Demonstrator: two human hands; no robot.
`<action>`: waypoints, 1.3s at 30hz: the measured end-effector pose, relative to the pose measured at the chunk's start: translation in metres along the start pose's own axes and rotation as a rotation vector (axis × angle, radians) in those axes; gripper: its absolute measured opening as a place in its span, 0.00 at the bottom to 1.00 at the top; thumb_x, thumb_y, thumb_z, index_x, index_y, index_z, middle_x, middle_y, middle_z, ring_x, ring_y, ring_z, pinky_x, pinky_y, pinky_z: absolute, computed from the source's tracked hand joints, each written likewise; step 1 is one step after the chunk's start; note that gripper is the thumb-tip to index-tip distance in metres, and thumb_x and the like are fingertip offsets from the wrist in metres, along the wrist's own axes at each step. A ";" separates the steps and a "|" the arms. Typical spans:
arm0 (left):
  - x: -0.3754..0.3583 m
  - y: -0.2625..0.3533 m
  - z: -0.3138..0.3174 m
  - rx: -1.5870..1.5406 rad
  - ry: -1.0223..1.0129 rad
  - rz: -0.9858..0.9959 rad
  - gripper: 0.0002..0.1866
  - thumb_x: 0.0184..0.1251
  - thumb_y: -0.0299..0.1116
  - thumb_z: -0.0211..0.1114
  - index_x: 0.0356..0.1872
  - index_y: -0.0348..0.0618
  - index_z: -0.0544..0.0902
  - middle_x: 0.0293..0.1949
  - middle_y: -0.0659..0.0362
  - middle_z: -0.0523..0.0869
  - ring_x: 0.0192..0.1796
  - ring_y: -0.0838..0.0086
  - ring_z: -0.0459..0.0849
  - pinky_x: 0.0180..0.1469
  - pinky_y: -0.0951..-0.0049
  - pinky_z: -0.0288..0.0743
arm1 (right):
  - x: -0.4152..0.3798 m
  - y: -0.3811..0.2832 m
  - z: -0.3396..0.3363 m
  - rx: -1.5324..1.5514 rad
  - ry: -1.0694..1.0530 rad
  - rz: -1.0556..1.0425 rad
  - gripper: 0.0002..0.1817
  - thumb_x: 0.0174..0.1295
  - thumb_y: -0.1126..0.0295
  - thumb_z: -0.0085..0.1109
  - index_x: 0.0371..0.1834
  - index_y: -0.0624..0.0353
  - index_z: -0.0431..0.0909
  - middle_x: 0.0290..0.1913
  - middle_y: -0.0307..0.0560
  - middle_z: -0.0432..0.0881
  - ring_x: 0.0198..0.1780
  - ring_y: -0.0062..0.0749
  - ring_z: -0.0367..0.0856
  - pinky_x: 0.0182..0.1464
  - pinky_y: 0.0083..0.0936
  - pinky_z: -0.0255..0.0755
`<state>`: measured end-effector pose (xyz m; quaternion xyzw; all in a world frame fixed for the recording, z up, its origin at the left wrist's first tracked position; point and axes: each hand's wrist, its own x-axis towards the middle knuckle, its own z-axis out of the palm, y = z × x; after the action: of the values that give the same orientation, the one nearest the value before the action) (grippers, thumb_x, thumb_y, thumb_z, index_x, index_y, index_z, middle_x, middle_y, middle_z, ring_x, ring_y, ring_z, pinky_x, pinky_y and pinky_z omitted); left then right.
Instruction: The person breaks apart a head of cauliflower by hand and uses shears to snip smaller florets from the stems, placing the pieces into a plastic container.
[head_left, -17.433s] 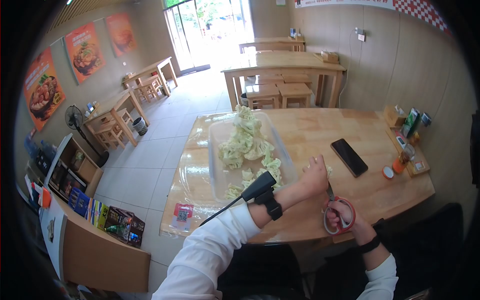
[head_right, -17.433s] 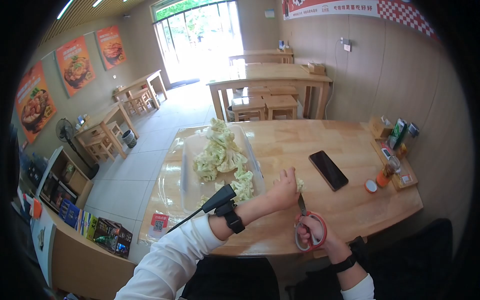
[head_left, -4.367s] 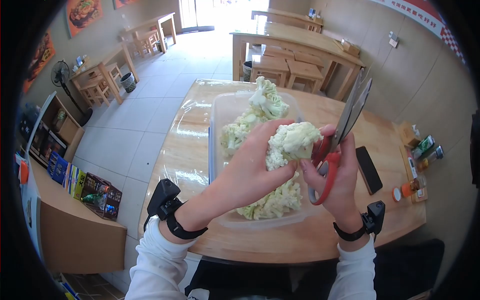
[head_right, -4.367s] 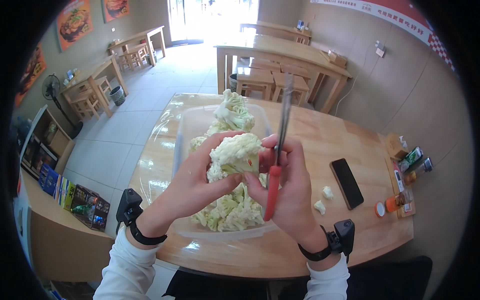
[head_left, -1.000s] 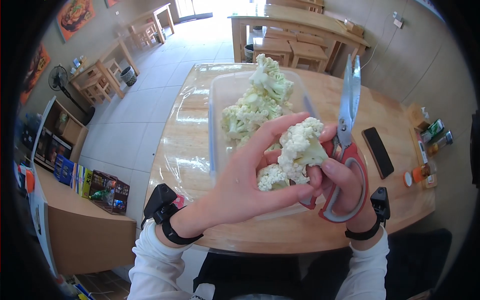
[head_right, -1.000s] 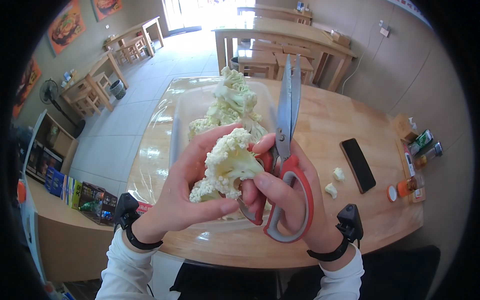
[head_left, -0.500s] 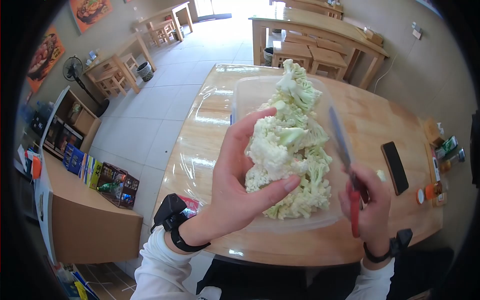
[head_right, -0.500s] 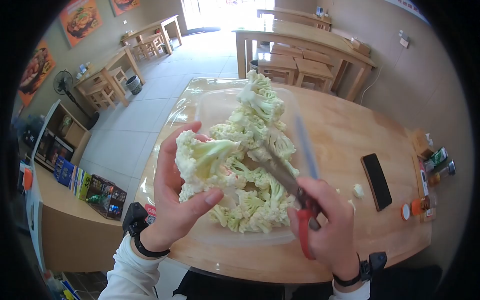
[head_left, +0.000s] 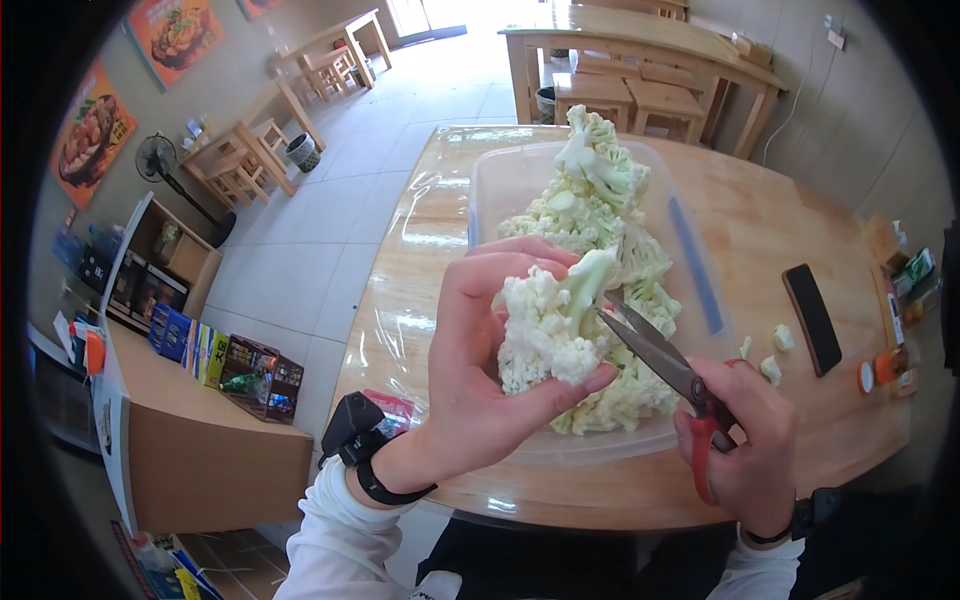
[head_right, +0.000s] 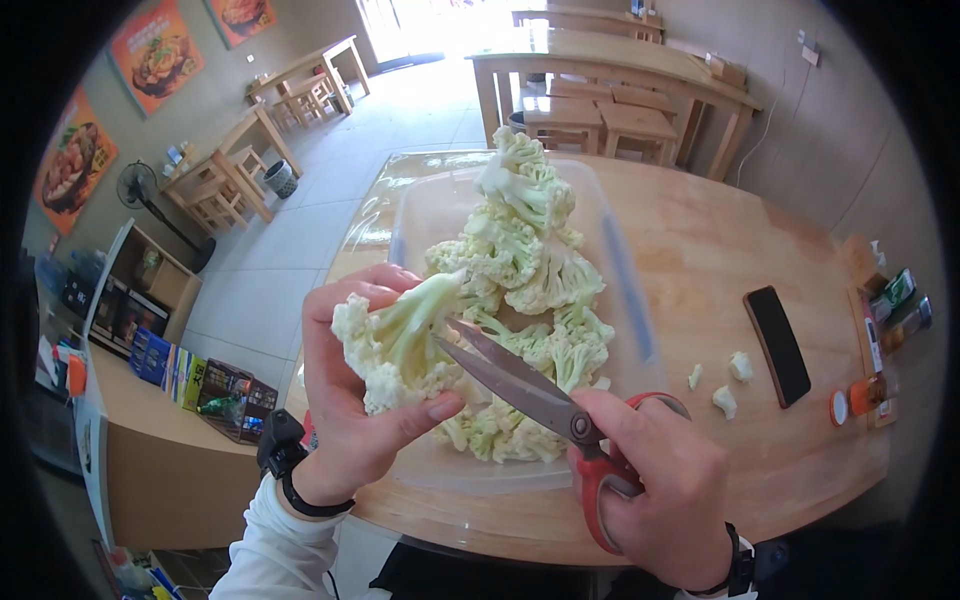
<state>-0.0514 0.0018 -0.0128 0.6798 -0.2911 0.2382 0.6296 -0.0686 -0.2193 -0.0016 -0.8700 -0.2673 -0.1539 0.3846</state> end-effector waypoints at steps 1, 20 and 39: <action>-0.002 -0.002 -0.001 0.003 -0.007 -0.003 0.34 0.45 0.16 0.71 0.53 0.41 0.62 0.54 0.52 0.66 0.56 0.69 0.71 0.56 0.69 0.73 | -0.001 -0.002 -0.001 -0.034 -0.039 -0.004 0.25 0.39 0.83 0.65 0.46 0.59 0.76 0.23 0.44 0.71 0.23 0.30 0.71 0.23 0.22 0.65; -0.006 -0.002 -0.004 0.211 -0.029 0.102 0.36 0.46 0.24 0.74 0.53 0.50 0.60 0.52 0.53 0.64 0.51 0.57 0.78 0.52 0.57 0.79 | -0.009 -0.022 0.003 -0.160 -0.001 -0.027 0.21 0.40 0.83 0.64 0.42 0.60 0.76 0.20 0.43 0.72 0.19 0.33 0.73 0.20 0.24 0.65; -0.004 0.006 0.010 -0.464 -0.007 -0.409 0.31 0.48 0.19 0.72 0.52 0.41 0.63 0.54 0.54 0.70 0.56 0.70 0.74 0.57 0.69 0.72 | -0.001 0.002 -0.003 0.113 0.008 0.118 0.23 0.42 0.83 0.65 0.45 0.60 0.75 0.25 0.44 0.76 0.22 0.26 0.75 0.26 0.18 0.69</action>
<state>-0.0589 -0.0076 -0.0121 0.5633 -0.1968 0.0315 0.8019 -0.0688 -0.2233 -0.0016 -0.8605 -0.2224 -0.1192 0.4425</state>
